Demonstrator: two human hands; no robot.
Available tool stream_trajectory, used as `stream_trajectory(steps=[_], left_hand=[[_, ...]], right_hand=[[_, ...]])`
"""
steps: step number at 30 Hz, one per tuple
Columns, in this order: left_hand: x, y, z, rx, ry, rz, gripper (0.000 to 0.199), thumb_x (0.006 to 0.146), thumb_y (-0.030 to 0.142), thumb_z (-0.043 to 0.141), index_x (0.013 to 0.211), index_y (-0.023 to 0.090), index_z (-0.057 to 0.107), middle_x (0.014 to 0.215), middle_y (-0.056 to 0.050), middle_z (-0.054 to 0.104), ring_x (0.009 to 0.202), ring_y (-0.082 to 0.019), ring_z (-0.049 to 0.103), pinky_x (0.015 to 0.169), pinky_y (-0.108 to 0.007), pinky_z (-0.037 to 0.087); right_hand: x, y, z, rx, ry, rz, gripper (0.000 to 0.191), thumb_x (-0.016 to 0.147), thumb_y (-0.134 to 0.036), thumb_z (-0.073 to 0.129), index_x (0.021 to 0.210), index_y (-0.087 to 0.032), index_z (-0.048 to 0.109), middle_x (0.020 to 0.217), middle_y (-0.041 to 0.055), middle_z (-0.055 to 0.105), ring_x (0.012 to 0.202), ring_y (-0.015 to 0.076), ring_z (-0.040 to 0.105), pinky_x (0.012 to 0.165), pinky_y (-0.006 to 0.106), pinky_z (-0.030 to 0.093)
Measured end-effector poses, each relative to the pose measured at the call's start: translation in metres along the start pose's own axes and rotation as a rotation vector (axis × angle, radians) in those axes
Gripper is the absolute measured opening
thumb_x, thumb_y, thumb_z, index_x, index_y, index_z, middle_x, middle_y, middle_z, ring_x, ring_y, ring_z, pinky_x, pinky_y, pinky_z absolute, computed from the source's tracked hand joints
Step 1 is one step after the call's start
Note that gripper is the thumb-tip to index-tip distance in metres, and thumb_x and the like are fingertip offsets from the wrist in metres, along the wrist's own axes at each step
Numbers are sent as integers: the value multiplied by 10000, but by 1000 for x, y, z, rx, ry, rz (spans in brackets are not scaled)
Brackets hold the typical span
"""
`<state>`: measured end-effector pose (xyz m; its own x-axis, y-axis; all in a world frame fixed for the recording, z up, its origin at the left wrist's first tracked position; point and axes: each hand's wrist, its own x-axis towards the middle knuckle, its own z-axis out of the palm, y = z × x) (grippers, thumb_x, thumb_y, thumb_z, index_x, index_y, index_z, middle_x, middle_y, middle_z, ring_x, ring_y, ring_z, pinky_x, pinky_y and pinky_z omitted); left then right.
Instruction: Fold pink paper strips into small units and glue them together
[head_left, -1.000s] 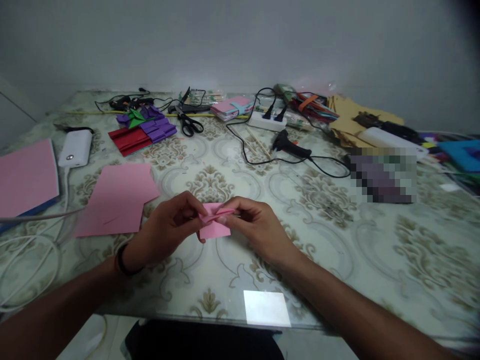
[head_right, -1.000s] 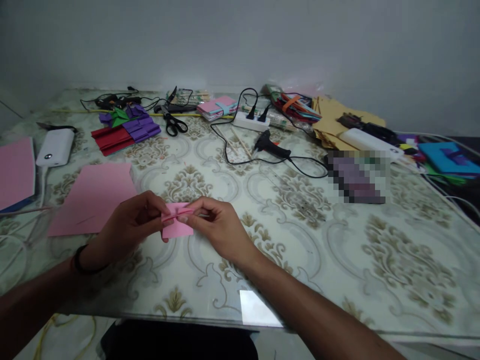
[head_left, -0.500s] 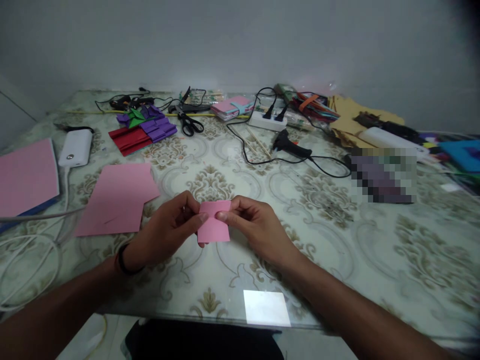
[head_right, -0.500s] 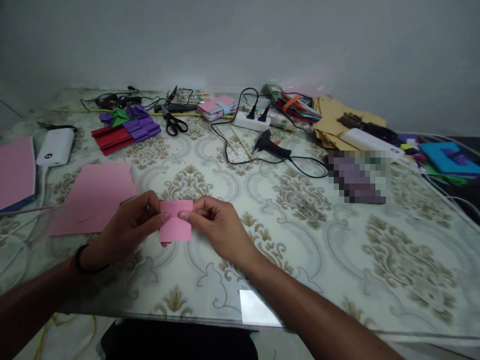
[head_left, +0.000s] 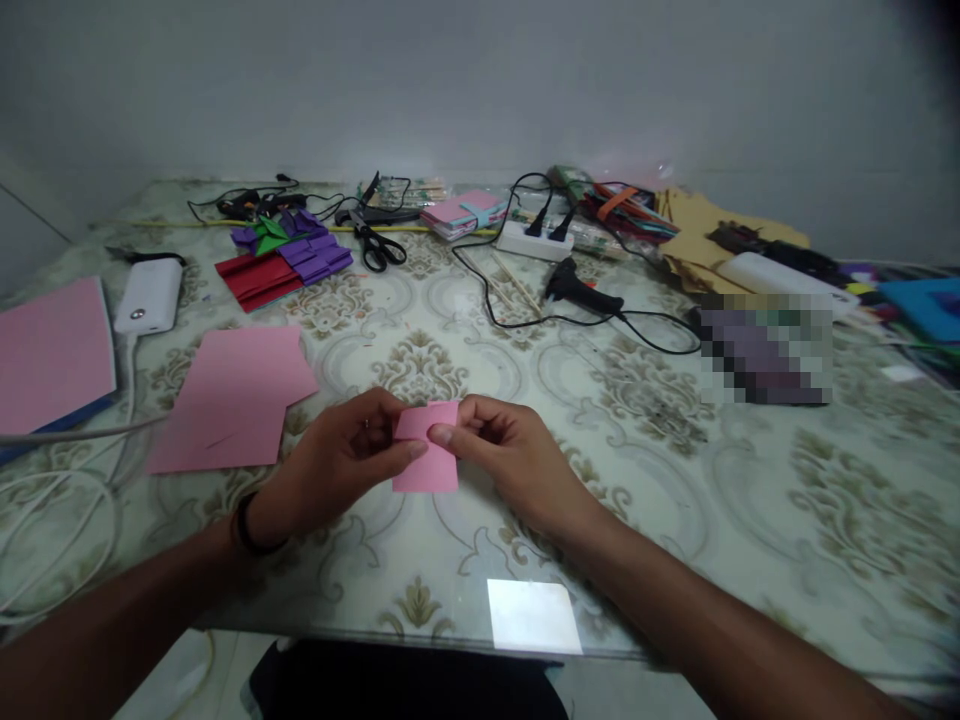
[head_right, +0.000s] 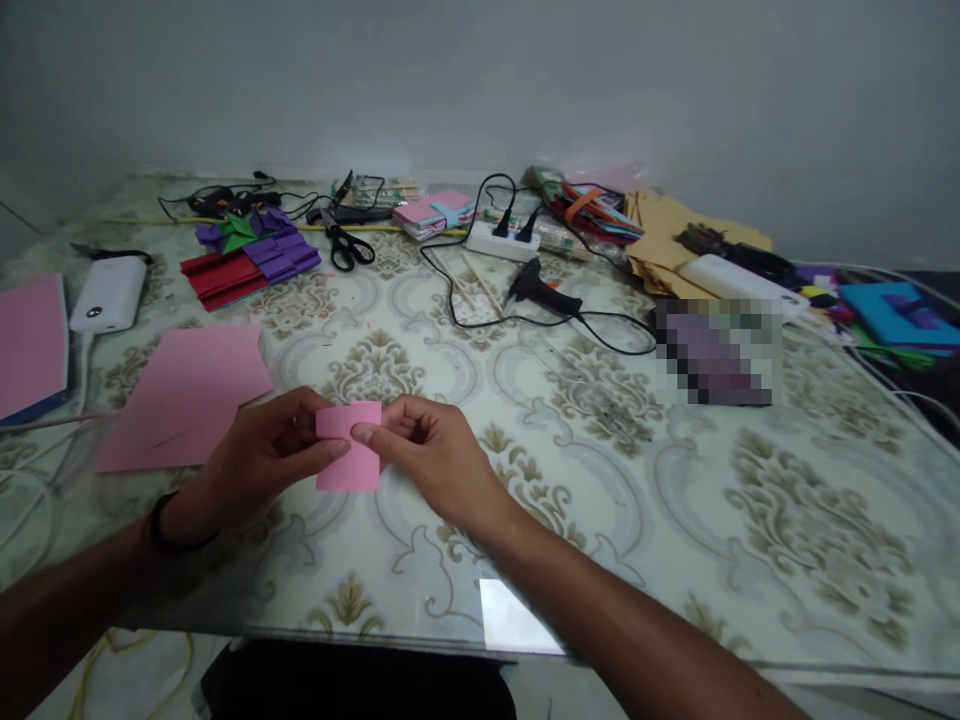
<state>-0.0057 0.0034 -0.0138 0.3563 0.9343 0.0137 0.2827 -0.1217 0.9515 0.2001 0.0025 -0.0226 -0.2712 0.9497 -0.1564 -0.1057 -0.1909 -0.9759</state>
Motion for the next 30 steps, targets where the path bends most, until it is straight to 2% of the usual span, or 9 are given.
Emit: stream_trajectory(steps=[5, 8, 12, 16, 21, 30], left_hand=[[-2, 0, -3, -15, 4, -27, 235, 916, 326, 713, 806, 184, 562, 627, 69, 457, 524, -64, 386, 460, -167, 300], [-3, 2, -4, -48, -27, -28, 252, 909, 343, 719, 793, 185, 561, 629, 61, 465, 534, -73, 395, 462, -173, 315], [-2, 3, -1, -21, -25, -31, 255, 914, 325, 706, 781, 186, 539, 626, 66, 440, 538, -72, 374, 461, -170, 299], [-1, 1, 0, 5, 33, -11, 289, 922, 310, 709, 767, 195, 494, 603, 88, 375, 500, -57, 286, 435, -168, 233], [-3, 1, -1, 52, 69, -5, 330, 918, 352, 729, 761, 194, 484, 618, 81, 414, 505, -57, 309, 437, -170, 241], [-1, 4, 3, 10, 158, 7, 280, 903, 290, 738, 769, 197, 511, 605, 73, 493, 501, -60, 378, 441, -162, 292]], right_hand=[[-2, -1, 0, 60, -70, -2, 365, 682, -448, 931, 812, -201, 695, 738, -18, 682, 651, 124, 579, 612, 251, 452], [-2, -1, 0, 43, -99, -17, 359, 685, -440, 933, 845, -208, 712, 751, -14, 689, 662, 133, 596, 622, 264, 473], [-2, 2, -1, -24, -54, -9, 335, 712, -437, 917, 794, -184, 713, 731, -6, 680, 646, 125, 578, 605, 258, 446], [0, 4, -1, -16, 3, -8, 376, 693, -414, 928, 696, -178, 636, 671, -24, 634, 606, 107, 526, 575, 244, 395], [-1, 3, 0, -6, 19, -53, 441, 693, -424, 922, 641, -194, 550, 614, -49, 559, 568, 95, 467, 547, 240, 371], [2, 9, 3, 169, 26, -76, 389, 692, -358, 934, 912, -230, 640, 721, -58, 649, 629, 103, 564, 624, 240, 456]])
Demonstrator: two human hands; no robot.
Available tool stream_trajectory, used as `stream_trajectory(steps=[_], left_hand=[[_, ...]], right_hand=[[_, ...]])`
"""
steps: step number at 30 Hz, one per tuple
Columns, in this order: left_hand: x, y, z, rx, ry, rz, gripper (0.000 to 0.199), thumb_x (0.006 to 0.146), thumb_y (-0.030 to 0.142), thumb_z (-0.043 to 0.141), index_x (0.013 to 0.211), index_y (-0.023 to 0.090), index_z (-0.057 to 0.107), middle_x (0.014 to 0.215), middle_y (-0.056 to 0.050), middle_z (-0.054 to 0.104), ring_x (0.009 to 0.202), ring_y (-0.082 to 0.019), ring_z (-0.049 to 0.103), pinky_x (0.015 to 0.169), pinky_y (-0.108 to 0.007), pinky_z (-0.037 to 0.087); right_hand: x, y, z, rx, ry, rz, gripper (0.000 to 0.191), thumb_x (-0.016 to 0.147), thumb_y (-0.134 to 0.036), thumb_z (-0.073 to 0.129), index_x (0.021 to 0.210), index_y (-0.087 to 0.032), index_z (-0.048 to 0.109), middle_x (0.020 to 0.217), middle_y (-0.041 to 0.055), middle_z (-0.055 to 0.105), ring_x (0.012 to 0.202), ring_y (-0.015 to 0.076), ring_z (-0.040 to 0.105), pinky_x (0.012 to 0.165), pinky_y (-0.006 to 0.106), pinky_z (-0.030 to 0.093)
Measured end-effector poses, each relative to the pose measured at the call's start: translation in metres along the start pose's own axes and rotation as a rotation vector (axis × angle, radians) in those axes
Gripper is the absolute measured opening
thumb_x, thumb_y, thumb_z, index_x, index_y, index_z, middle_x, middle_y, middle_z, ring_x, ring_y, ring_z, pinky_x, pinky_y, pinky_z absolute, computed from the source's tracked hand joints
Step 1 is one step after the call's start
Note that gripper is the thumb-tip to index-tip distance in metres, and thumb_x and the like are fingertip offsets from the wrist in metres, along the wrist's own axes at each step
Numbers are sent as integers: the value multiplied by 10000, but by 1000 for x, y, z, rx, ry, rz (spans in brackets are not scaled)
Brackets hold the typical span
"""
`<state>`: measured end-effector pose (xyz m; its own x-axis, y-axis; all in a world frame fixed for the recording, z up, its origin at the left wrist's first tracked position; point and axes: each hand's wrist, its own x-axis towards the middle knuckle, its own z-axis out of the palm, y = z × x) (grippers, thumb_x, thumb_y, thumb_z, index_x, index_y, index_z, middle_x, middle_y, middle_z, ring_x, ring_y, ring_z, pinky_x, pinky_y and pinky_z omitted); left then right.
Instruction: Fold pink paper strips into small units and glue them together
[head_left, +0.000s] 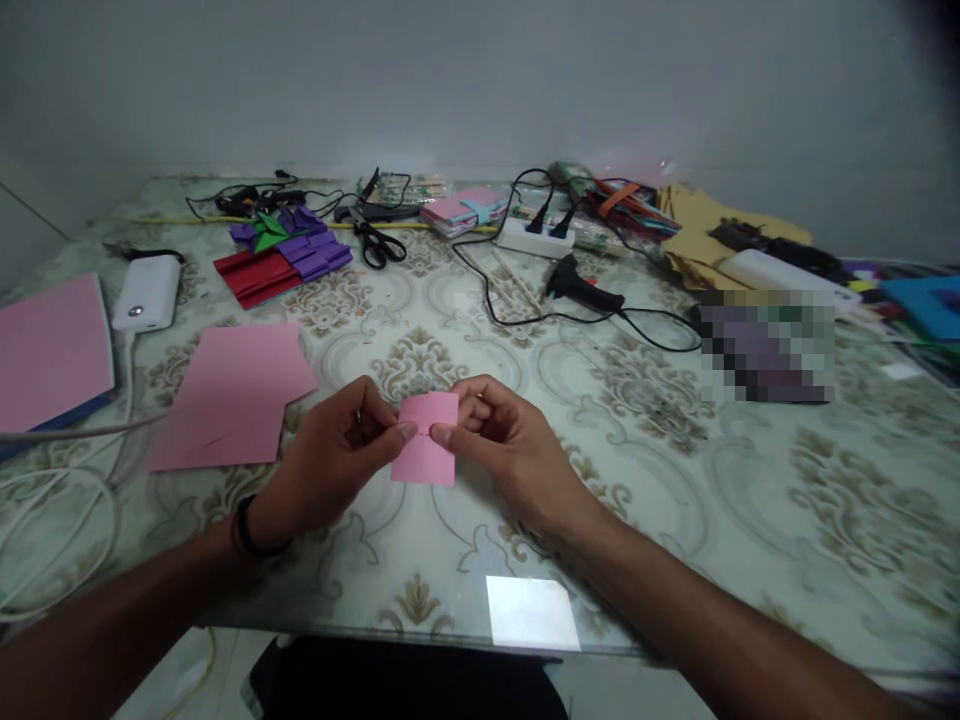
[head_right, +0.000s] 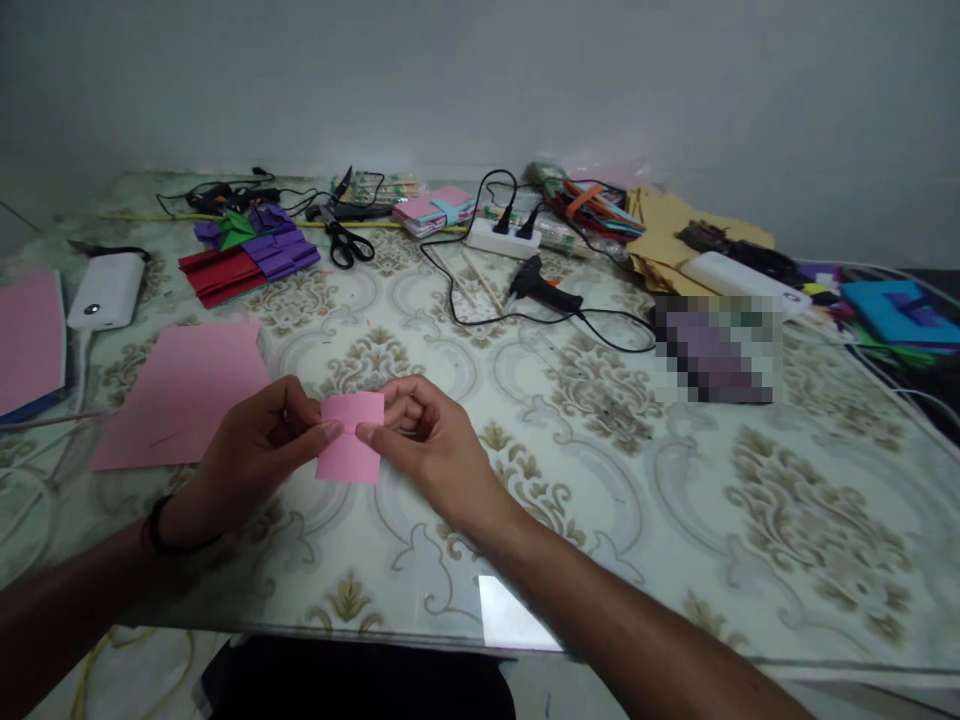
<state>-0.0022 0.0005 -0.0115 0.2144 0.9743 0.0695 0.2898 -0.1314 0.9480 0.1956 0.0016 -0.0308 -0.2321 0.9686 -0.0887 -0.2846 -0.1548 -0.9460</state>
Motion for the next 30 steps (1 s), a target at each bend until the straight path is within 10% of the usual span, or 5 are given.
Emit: stream_trajectory(steps=[13, 19, 30], left_hand=[[4, 1, -2, -195, -94, -110, 319, 939, 307, 666, 1223, 216, 555, 736, 19, 690, 728, -159, 690, 739, -300, 608], [7, 4, -4, 87, -155, -38, 364, 948, 349, 621, 640, 175, 535, 584, 47, 472, 563, -102, 470, 528, -210, 418], [0, -2, -4, 177, -98, 26, 174, 923, 276, 673, 781, 180, 705, 669, 31, 648, 624, -105, 534, 572, -213, 395]], right_hand=[[1, -1, -3, -29, 64, -56, 399, 732, -359, 908, 1024, -246, 660, 688, -66, 671, 657, 123, 612, 691, 273, 486], [1, 0, -2, -62, 39, -87, 407, 762, -396, 882, 1057, -257, 639, 728, -59, 641, 692, 132, 607, 699, 274, 495], [-7, -6, 3, -215, -89, -105, 218, 872, -355, 794, 988, -230, 660, 906, 5, 689, 840, 157, 632, 790, 297, 503]])
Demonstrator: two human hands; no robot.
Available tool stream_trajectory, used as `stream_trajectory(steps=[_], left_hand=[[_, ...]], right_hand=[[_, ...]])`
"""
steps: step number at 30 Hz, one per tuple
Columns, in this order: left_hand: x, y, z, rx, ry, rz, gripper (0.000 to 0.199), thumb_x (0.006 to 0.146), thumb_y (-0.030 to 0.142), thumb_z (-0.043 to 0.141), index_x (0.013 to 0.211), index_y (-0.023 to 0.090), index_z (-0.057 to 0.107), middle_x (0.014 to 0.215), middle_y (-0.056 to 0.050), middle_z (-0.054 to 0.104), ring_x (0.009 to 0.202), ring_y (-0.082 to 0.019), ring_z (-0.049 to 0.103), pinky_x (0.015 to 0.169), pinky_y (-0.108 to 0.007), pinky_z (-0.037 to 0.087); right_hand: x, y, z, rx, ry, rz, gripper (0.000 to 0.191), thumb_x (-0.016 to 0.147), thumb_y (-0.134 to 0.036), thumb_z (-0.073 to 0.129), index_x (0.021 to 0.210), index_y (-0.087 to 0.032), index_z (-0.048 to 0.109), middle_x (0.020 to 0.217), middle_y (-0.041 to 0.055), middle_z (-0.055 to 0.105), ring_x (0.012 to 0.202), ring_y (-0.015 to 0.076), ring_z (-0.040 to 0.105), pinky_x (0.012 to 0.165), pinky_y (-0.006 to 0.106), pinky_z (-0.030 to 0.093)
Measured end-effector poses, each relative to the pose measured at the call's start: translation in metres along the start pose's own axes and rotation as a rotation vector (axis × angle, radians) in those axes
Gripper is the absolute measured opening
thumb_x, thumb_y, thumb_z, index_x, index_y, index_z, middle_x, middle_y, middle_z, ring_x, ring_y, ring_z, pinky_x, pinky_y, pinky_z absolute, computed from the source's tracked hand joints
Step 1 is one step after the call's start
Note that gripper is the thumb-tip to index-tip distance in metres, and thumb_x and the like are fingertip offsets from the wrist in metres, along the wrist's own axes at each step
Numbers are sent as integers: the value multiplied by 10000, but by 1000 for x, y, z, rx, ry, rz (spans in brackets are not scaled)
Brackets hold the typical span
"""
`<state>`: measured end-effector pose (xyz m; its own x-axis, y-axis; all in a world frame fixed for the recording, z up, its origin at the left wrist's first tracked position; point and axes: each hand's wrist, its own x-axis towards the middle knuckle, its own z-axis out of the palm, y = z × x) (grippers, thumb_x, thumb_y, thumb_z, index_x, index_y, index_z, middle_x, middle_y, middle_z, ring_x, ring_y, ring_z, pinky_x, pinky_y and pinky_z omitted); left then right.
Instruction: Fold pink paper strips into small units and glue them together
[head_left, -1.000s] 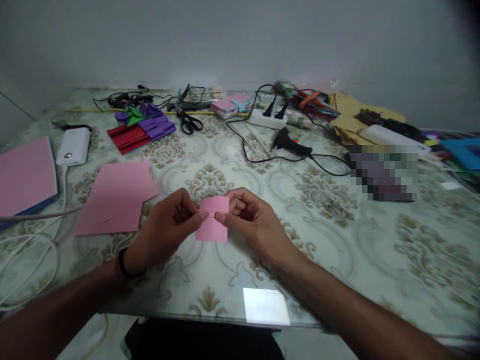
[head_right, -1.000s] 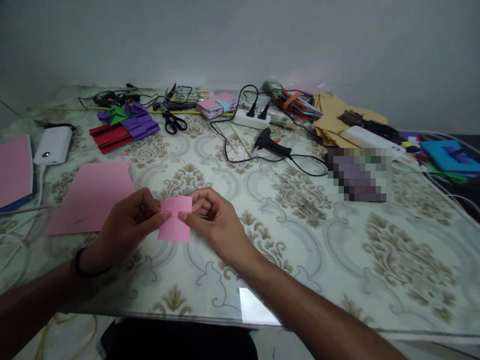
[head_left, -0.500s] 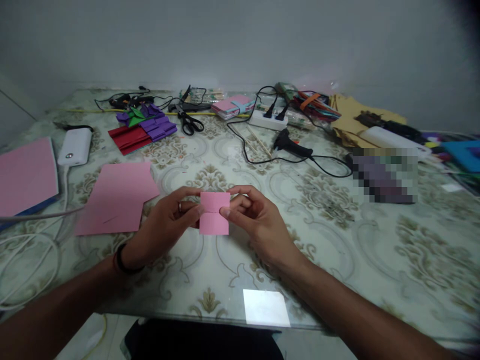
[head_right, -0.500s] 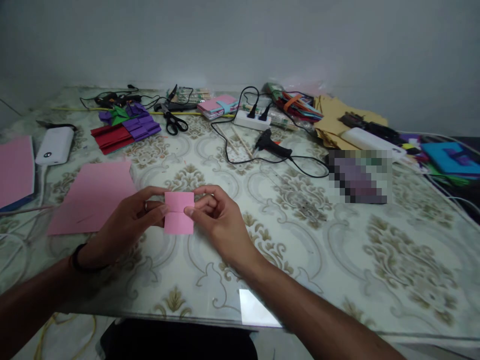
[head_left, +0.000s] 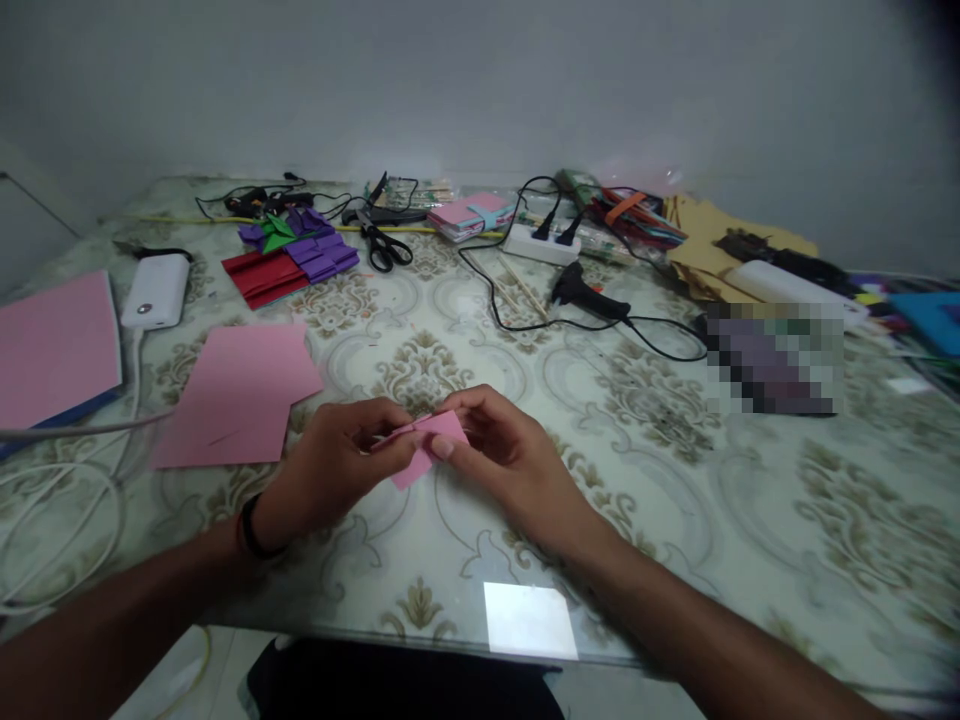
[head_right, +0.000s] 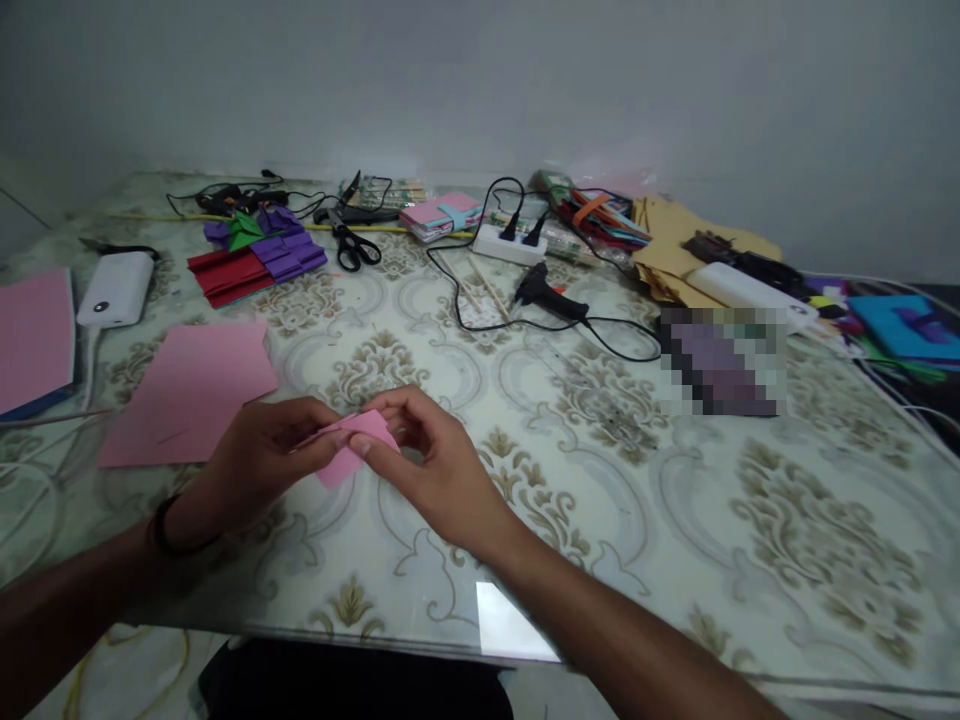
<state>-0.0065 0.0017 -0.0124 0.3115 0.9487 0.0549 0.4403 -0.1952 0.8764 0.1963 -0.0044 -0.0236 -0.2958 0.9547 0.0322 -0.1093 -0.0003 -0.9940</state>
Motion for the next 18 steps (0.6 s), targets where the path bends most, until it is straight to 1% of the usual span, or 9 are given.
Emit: stream_trajectory(steps=[3, 6, 10, 12, 14, 18], left_hand=[[-1, 0, 0, 91, -1, 73, 165, 922, 270, 686, 795, 184, 748, 670, 27, 682, 603, -101, 530, 560, -215, 387], [-2, 2, 0, 124, 20, 114, 194, 934, 306, 701, 803, 188, 782, 685, 18, 726, 589, -100, 551, 550, -210, 401], [-2, 4, 0, 105, 13, 105, 214, 949, 359, 705, 856, 202, 815, 752, 9, 787, 622, -109, 620, 564, -200, 443], [-2, 4, -1, 97, -4, 102, 219, 949, 365, 708, 851, 205, 821, 748, 15, 793, 627, -107, 637, 566, -193, 449], [-1, 5, -3, 97, -19, 95, 225, 949, 362, 708, 838, 205, 824, 734, 20, 794, 617, -101, 641, 559, -186, 446], [0, 6, -5, 74, -34, 110, 179, 943, 313, 709, 867, 205, 830, 792, 17, 819, 655, -101, 681, 588, -172, 472]], right_hand=[[0, -1, -2, -33, 12, -18, 212, 869, -383, 809, 906, -220, 679, 832, 1, 690, 782, 157, 631, 771, 303, 509], [0, -1, -4, -56, 42, -26, 232, 864, -411, 819, 857, -214, 699, 796, 5, 707, 748, 162, 645, 739, 305, 517], [-1, 0, -6, -55, 74, -28, 221, 837, -391, 850, 815, -213, 722, 827, 18, 754, 768, 170, 685, 737, 304, 536], [0, 1, -6, -40, 73, -32, 214, 827, -380, 860, 798, -213, 730, 836, 16, 765, 781, 170, 698, 747, 300, 544], [1, 2, -7, -34, 69, -24, 209, 821, -374, 863, 792, -211, 736, 835, 15, 768, 780, 167, 700, 748, 296, 544], [2, 2, -6, -46, 52, 19, 209, 821, -372, 856, 802, -206, 731, 788, 3, 749, 741, 150, 676, 715, 278, 519]])
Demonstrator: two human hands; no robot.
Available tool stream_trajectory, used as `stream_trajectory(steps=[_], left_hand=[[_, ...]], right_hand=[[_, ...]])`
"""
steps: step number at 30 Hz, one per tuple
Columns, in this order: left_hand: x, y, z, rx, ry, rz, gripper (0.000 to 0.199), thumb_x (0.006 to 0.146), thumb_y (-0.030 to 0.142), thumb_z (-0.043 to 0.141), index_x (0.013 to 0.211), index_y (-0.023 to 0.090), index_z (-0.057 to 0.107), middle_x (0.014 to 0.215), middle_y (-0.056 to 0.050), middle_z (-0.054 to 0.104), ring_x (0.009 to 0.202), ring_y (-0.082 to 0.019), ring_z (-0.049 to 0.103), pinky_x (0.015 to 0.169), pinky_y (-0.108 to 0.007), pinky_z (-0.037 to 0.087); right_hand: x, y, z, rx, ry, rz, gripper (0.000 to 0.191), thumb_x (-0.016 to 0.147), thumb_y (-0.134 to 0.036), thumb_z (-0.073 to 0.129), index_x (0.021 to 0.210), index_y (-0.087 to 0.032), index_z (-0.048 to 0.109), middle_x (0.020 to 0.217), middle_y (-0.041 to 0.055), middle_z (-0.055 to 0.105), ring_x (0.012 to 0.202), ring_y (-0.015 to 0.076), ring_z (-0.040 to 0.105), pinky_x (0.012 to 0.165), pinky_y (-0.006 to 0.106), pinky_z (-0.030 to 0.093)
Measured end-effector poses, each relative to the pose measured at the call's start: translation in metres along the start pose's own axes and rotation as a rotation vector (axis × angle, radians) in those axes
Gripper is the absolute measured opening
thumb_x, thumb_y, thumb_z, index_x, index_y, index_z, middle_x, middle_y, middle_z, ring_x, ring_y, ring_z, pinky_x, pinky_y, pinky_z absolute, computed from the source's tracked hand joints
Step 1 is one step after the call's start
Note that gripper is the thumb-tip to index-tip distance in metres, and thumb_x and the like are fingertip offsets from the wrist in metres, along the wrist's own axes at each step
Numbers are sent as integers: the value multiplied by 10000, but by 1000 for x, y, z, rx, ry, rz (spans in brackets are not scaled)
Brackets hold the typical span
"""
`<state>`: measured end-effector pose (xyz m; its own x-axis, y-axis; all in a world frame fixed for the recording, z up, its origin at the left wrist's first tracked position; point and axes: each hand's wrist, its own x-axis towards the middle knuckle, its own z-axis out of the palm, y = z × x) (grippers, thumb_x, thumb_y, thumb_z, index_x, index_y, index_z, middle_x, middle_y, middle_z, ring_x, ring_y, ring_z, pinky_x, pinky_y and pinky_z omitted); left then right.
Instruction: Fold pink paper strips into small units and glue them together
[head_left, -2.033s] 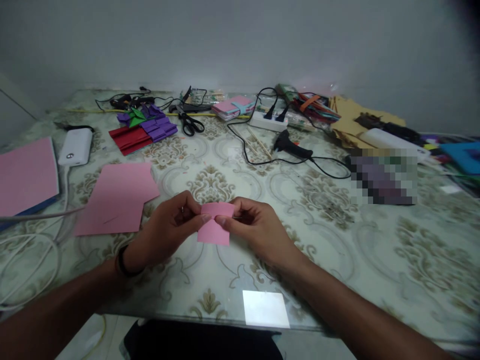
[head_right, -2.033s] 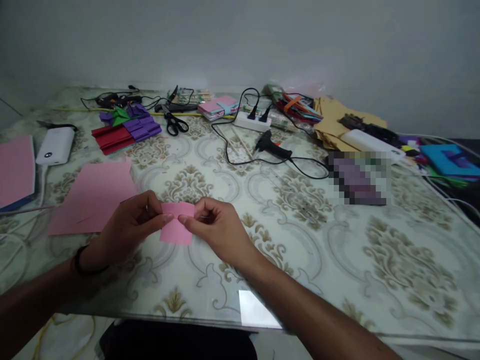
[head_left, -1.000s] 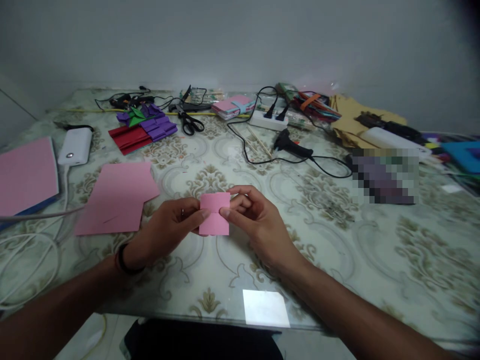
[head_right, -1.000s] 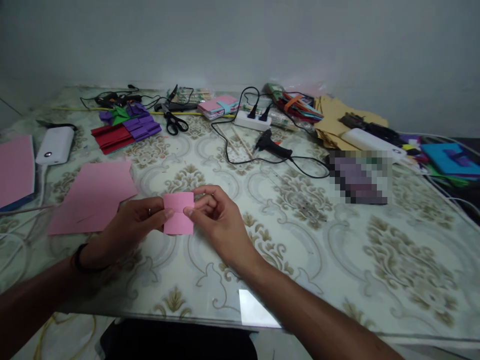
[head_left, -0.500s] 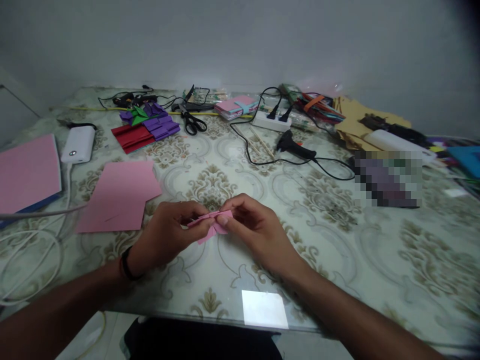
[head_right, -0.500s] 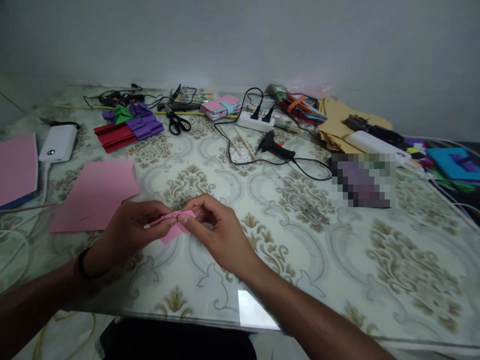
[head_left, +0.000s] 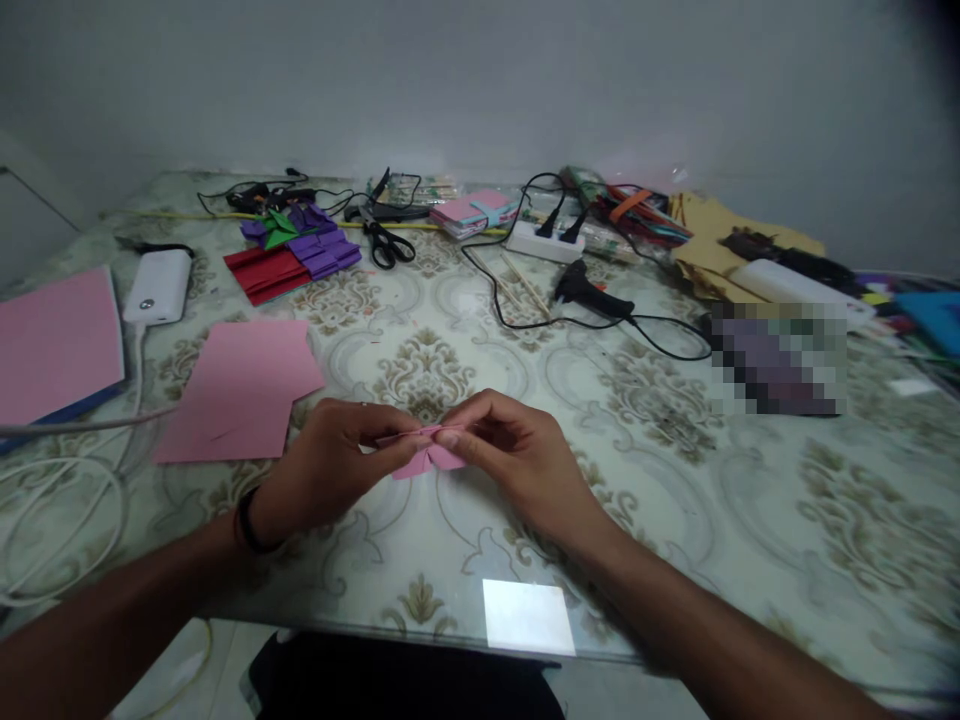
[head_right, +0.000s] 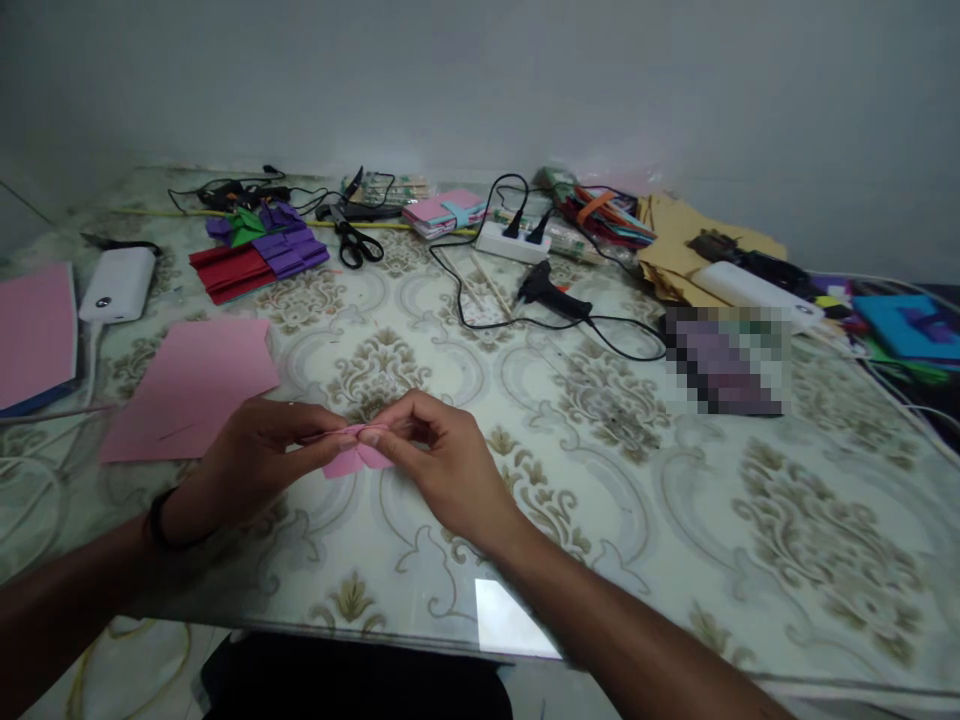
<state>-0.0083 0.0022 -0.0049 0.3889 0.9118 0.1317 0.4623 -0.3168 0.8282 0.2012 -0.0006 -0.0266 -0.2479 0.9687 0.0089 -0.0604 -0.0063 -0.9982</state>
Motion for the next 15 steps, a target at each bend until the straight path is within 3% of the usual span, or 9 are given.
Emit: stream_trajectory(steps=[5, 15], left_hand=[[0, 1, -1, -14, 18, 30, 138, 924, 252, 716, 862, 201, 828, 790, 20, 822, 663, -98, 697, 603, -167, 483], [-3, 0, -5, -81, -67, 28, 148, 908, 216, 698, 853, 168, 827, 688, 13, 764, 589, -94, 605, 555, -201, 428]], right_hand=[[0, -1, 3, 7, -21, 15, 162, 820, -338, 842, 843, -212, 742, 757, -14, 732, 717, 137, 660, 703, 268, 507], [-3, -6, 6, -166, -59, -50, 139, 885, -321, 742, 824, -196, 742, 775, 7, 707, 731, 145, 641, 694, 274, 504]])
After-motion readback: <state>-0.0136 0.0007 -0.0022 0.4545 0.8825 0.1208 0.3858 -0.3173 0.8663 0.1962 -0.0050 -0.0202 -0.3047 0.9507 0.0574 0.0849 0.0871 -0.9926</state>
